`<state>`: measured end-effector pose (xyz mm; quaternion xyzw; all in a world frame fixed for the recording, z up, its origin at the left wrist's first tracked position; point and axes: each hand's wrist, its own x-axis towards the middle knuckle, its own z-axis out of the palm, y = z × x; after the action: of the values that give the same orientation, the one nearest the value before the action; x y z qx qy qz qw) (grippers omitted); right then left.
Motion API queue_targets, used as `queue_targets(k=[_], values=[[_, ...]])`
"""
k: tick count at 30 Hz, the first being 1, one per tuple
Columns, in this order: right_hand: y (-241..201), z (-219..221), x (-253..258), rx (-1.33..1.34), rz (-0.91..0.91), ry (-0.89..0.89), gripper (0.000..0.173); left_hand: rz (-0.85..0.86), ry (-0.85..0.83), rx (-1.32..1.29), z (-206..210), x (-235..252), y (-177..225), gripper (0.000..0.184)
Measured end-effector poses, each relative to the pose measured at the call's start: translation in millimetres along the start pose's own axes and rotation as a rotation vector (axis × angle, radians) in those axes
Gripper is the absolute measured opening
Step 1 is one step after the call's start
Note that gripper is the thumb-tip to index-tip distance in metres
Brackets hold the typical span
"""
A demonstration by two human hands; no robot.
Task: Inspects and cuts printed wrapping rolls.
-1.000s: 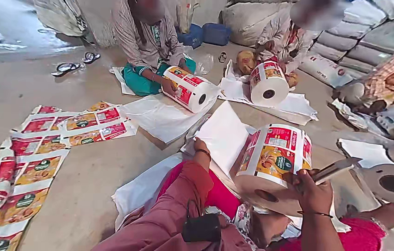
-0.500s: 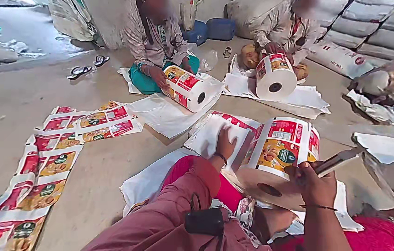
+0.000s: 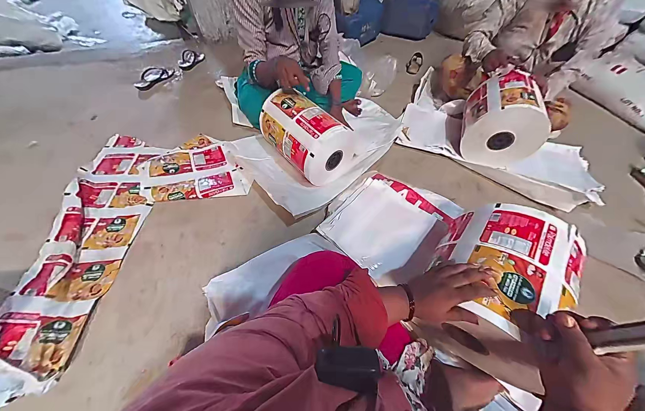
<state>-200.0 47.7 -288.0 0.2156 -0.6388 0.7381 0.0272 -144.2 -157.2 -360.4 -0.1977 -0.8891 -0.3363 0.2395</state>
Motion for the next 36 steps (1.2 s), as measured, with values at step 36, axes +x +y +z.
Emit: queue_targets(k=[36], values=[[-4.3, 5.7, -2.3, -0.065, -0.002, -0.010, 0.019, -0.798, 0.312, -0.539, -56.8, 17.4, -32.8, 0.040]])
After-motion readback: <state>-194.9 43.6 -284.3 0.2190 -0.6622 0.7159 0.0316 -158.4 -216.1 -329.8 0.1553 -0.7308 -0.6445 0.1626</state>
